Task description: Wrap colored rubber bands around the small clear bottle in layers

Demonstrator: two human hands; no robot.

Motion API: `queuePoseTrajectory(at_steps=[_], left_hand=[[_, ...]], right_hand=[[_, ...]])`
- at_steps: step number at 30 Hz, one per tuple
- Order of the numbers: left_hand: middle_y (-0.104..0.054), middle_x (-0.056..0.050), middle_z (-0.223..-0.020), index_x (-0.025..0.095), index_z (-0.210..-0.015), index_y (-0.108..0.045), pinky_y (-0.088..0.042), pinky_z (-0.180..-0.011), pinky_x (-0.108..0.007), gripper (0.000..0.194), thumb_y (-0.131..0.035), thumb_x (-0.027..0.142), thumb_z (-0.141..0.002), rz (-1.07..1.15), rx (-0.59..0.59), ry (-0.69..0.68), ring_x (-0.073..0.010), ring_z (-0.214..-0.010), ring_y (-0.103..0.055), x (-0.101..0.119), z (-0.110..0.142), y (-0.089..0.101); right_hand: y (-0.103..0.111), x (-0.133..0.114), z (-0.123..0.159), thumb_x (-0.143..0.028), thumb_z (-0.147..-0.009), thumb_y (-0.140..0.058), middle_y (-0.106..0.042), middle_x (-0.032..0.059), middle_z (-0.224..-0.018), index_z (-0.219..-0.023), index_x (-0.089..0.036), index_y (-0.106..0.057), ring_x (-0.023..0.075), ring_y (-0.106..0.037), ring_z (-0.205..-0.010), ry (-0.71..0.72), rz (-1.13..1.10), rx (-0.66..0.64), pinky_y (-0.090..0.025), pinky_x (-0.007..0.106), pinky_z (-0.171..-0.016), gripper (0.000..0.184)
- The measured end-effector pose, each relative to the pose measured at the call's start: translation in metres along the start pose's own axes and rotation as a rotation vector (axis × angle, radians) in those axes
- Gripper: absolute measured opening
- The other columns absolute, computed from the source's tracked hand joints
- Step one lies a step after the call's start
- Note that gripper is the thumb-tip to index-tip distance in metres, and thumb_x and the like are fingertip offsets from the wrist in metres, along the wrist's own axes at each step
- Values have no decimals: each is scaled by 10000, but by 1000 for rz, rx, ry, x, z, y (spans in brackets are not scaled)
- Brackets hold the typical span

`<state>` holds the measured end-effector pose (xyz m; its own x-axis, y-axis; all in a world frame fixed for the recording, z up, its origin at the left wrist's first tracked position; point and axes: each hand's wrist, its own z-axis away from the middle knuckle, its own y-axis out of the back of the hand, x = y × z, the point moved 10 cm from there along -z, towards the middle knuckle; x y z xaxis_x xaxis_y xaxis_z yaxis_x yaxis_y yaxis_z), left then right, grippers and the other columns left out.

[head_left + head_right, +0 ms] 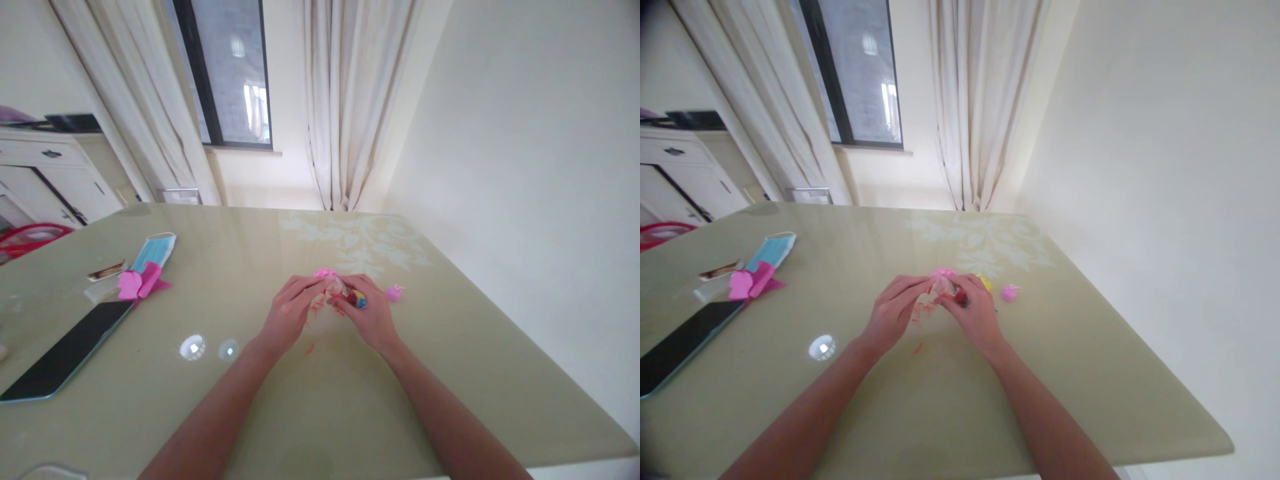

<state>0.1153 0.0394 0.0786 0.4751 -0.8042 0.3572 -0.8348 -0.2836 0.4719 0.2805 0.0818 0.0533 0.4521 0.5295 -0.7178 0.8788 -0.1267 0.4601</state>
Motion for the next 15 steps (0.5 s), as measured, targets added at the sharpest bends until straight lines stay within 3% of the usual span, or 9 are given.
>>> queuePoseTrajectory(at_steps=[4,7,11,15], left_hand=[[-721,-88,-1297,278,-1373,-662,-541,-1045,-395,404,-434,165,-1060,-37,-16,88,-209,-1185,-649,-17,2,-3],[-758,-82,-1212,261,-1262,-732,-552,-1023,-423,328,-487,223,-1047,-99,-140,259,-233,-1120,-679,-49,8,-17],[-778,-84,-1169,254,-1134,-786,-552,-1001,-446,231,-608,296,-993,-116,-413,363,-268,-1083,-699,-78,26,-43],[-730,-92,-1309,257,-1258,-734,-510,-1055,-451,297,-599,302,-998,-86,-479,351,-273,-1188,-656,-81,34,-53]], right_hand=[[-1,22,-2,-476,-809,-830,-766,84,-1072,-1110,-234,-772,249,-719,-962,-170,-249,23,-600,393,-857,391],[0,37,-3,-506,-791,-831,-785,85,-1027,-1089,-205,-771,246,-737,-894,-292,-405,43,-616,360,-752,427],[10,41,-5,-493,-760,-859,-797,76,-1010,-1065,-209,-778,237,-741,-881,-323,-464,106,-613,352,-765,425],[12,39,-6,-489,-763,-856,-801,77,-1012,-1051,-208,-785,235,-740,-900,-310,-463,122,-606,354,-801,409]])
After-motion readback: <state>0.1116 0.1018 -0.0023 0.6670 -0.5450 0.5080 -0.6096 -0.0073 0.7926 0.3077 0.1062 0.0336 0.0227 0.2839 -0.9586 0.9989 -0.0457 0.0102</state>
